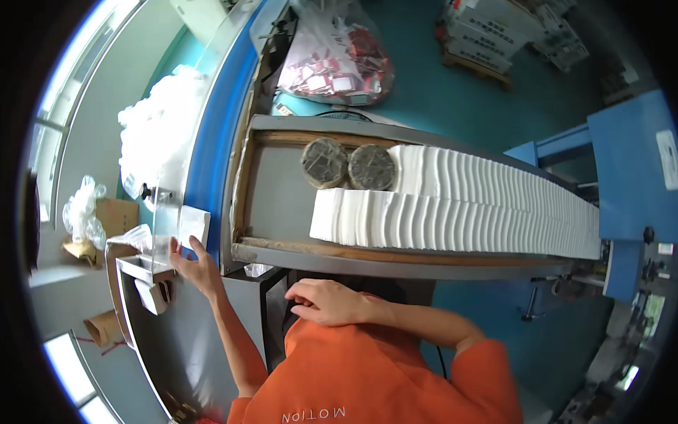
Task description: Organizing and packing folded paper napkins from a production line.
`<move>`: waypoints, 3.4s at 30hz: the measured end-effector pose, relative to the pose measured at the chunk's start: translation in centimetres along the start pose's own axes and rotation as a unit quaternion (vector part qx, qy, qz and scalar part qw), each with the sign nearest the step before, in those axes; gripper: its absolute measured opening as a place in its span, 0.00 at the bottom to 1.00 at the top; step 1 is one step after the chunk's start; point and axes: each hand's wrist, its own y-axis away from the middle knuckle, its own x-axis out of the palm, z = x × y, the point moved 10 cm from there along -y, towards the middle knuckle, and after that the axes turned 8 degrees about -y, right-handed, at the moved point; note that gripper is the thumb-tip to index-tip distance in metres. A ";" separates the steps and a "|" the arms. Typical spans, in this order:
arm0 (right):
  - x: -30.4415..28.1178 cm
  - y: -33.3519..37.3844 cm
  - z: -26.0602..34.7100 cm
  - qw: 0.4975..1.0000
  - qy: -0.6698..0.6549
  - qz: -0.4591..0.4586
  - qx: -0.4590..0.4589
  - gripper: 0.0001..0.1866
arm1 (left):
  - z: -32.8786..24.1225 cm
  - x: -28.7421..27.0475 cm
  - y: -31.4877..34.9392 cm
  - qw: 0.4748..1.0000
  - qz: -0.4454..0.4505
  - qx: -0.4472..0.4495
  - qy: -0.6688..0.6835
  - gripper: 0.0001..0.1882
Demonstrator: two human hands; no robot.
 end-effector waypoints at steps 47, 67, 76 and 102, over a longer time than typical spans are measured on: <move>-11.5 16.3 3.5 0.822 0.139 -0.551 -0.039 0.12 | -25.2 5.0 18.7 0.768 0.562 0.125 0.282 0.48; -11.2 14.1 4.3 0.695 0.370 -0.616 -0.022 0.41 | -24.1 6.5 18.5 0.749 0.598 0.059 0.280 0.33; -11.6 15.4 2.1 0.624 0.408 -0.665 0.043 0.41 | -19.2 9.6 16.5 0.680 0.635 -0.128 0.344 0.35; -11.7 15.9 1.8 0.594 0.461 -0.655 0.083 0.41 | -20.2 10.9 17.9 0.709 0.649 0.062 0.268 0.32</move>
